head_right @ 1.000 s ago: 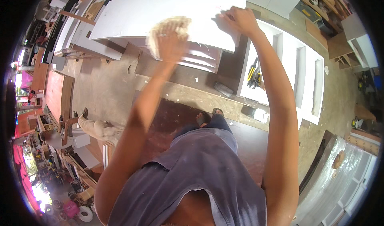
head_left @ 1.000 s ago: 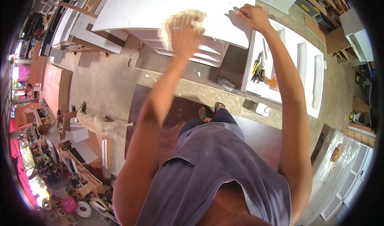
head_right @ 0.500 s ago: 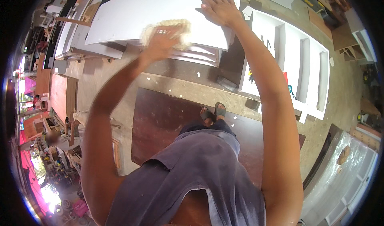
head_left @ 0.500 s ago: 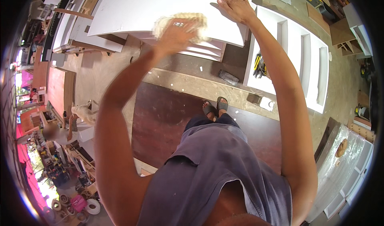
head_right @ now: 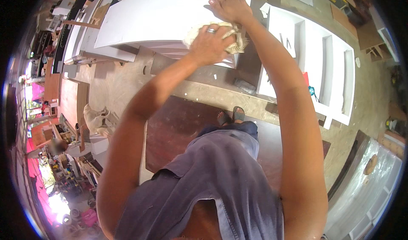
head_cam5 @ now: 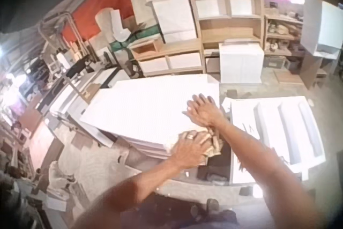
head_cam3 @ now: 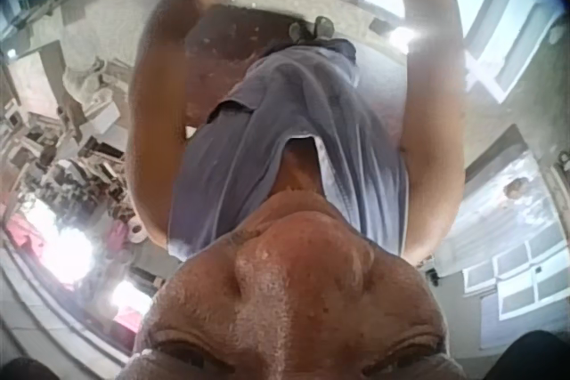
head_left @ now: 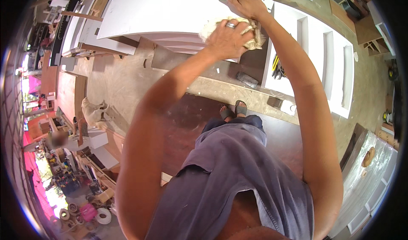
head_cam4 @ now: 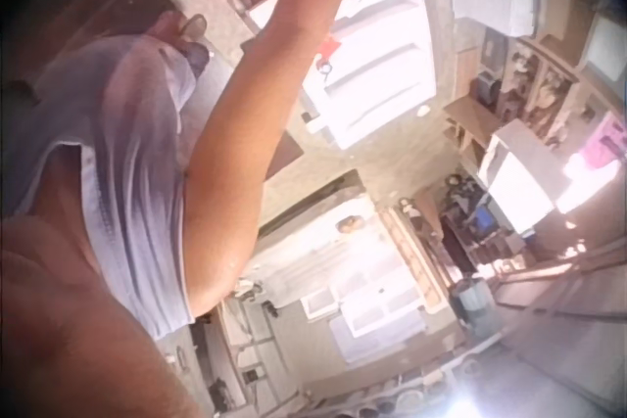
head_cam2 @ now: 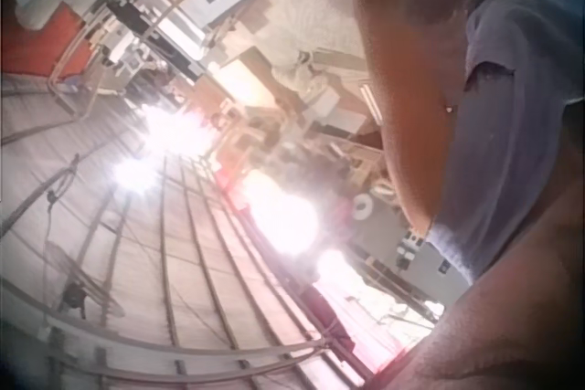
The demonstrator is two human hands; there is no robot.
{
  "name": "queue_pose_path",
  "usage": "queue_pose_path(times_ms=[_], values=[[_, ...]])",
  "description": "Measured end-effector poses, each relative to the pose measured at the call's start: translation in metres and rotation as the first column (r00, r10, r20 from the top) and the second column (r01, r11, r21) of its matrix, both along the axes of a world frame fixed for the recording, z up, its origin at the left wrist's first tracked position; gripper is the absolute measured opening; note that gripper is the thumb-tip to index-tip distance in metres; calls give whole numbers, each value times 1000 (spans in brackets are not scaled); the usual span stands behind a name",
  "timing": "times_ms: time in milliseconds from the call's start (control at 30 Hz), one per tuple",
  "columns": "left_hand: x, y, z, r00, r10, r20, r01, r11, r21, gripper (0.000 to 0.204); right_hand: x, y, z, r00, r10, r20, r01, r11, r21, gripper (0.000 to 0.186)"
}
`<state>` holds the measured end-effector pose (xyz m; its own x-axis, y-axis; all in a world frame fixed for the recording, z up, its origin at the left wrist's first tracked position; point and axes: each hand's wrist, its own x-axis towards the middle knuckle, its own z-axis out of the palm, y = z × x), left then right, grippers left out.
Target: The person smooths the edges of a white cabinet door with a utility knife and then wipes the surface with a cloth. The person works on the edges and face of the door in a workshop setting.
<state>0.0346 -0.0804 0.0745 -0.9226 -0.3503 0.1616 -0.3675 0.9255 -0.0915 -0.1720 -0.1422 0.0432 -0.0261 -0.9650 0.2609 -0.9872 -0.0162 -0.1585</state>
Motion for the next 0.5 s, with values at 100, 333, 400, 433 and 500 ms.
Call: queue_pose_path(times_ms=[100,333,400,433,500], values=[[12,-7,-14,975,-41,-219,54,997,54,45,7,14,30,991,87,99,-98,988,117,74],[-9,0,-15,928,-45,-370,98,987,127,34,7,18,29,994,47,96,-55,995,80,71],[-19,10,-13,937,-41,-346,81,991,103,34,1,13,22,990,60,127,-69,995,68,74],[-8,4,-19,924,-43,-380,78,994,76,37,2,13,19,987,78,144,-87,994,62,76],[35,-26,-33,891,-47,-452,56,998,7,44,4,13,18,996,67,61,-74,990,119,67]])
